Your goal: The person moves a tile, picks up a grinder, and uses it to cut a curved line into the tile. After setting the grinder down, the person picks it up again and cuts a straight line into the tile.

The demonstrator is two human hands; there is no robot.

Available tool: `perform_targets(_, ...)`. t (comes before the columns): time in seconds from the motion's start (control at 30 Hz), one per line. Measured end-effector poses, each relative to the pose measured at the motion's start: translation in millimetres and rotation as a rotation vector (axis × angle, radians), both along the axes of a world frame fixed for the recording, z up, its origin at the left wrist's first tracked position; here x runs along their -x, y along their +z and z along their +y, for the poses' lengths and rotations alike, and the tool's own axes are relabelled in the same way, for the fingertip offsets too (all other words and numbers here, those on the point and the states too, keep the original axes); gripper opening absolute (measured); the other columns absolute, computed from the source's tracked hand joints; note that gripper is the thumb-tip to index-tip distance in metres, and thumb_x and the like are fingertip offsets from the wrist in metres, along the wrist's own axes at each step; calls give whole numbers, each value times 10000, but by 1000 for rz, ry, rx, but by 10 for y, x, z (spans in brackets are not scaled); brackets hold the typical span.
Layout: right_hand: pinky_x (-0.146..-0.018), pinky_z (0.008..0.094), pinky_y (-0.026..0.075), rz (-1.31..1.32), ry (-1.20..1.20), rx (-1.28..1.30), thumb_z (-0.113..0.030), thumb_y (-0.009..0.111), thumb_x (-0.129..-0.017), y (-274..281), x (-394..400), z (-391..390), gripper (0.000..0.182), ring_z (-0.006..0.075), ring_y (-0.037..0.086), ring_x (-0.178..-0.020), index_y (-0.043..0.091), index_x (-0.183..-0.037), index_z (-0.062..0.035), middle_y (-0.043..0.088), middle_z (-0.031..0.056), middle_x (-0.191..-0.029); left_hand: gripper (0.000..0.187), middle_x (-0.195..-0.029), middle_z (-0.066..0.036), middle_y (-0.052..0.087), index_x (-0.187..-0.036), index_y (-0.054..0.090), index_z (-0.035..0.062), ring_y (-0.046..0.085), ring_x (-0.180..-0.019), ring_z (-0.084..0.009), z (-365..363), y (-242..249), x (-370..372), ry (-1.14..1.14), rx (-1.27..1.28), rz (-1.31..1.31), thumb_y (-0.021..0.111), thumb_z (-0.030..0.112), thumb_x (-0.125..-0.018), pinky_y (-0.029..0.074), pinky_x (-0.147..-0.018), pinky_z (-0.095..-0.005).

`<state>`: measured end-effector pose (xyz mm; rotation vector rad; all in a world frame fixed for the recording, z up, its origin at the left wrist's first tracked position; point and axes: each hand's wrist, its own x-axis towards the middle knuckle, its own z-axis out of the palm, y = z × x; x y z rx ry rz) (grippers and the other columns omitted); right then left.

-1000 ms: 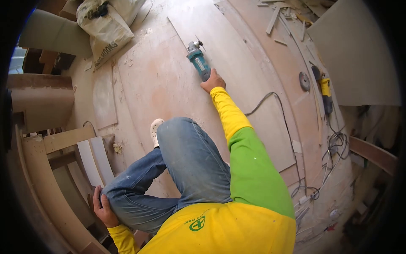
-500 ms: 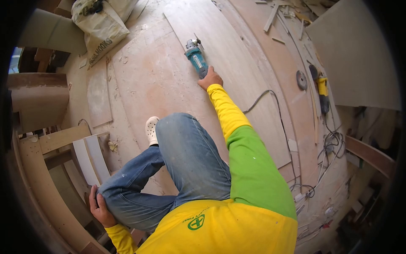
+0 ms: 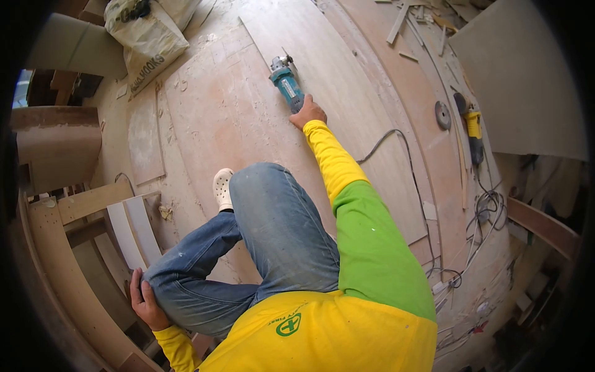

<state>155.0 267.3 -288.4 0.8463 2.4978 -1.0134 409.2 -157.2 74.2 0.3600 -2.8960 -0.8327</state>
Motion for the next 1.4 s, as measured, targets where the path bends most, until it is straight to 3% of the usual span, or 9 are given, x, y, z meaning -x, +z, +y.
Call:
perform_targets(0.77, -1036, 403, 458, -18, 1, 17, -302, 744, -715, -14, 20, 12, 793, 358, 628, -1157, 387, -1388, -81, 622, 213, -1264, 399, -1254, -172, 634, -1300, 573, -61, 577, -1173, -258, 9, -30, 39, -6, 2, 36, 529, 170, -978, 392, -1064, -368)
perform_targets(0.83, -1037, 402, 457, -44, 7, 10, -299, 746, -714, 7, 19, 6, 794, 363, 626, -1157, 385, -1386, -78, 623, 214, -1261, 449, -1367, -164, 567, -1377, 510, -28, 521, -1266, -265, -158, -102, -66, 100, -634, 187, 467, 248, -1025, 380, -1088, -392)
perform_targets(0.87, -1037, 402, 457, -45, 7, 9, -299, 746, -714, 10, 13, -2, 794, 363, 626, -1157, 385, -1386, -78, 623, 214, -1261, 449, -1367, -164, 567, -1377, 510, -28, 521, -1266, -265, -182, -149, -137, 101, -634, 186, 467, 248, -1025, 380, -1088, -392)
perform_targets(0.93, -1032, 402, 461, -22, 12, 8, -304, 749, -705, 17, 10, -2, 809, 369, 625, -1155, 376, -1385, -75, 625, 226, -1249, 453, -1297, -164, 606, -1322, 555, -41, 567, -1185, -267, -167, -267, -258, 355, -753, 281, 428, 281, -1030, 397, -1073, -393)
perform_targets(1.0, -1043, 393, 454, -66, 25, 18, -303, 745, -732, 114, 43, 24, 804, 358, 613, -1180, 367, -1404, -74, 613, 220, -1274, 513, -1444, -130, 500, -1445, 397, -31, 500, -1284, -235, -1540, -1078, -1457, 255, -319, -145, 412, 298, -1051, 379, -1095, -384)
perform_targets(1.03, -1054, 385, 447, -117, 44, 35, -301, 740, -760, 151, 26, 28, 799, 348, 601, -1205, 358, -1423, -74, 601, 215, -1298, 490, -1328, -161, 598, -1379, 489, -43, 585, -1187, -233, -1546, -1340, -1998, 716, -960, -117, 474, 299, -1028, 441, -1034, -376)
perform_targets(1.07, -1054, 385, 447, -123, 50, 33, -301, 740, -760, 158, 11, 33, 799, 348, 601, -1205, 358, -1423, -74, 601, 215, -1298, 483, -1310, -163, 603, -1363, 498, -44, 590, -1173, -235, -1363, -1412, -2247, 888, -1049, -209, 478, 300, -1025, 446, -1025, -376)
perform_targets(1.2, -1059, 381, 442, -116, 54, 18, -304, 741, -761, 144, 44, 22, 791, 350, 606, -1197, 361, -1416, -76, 601, 216, -1298, 456, -1239, -171, 623, -1302, 531, -48, 610, -1118, -241, -866, -1436, -2588, 922, -1001, -462, 495, 304, -1015, 464, -989, -378)
perform_targets(1.4, -1068, 383, 436, -114, 43, 7, -307, 751, -759, 152, 28, -3, 807, 350, 600, -1208, 352, -1422, -79, 593, 211, -1315, 426, -1133, -184, 653, -1211, 582, -54, 641, -1036, -251, -472, -1144, -2488, 796, -912, -608, 521, 310, -1000, 490, -936, -380)
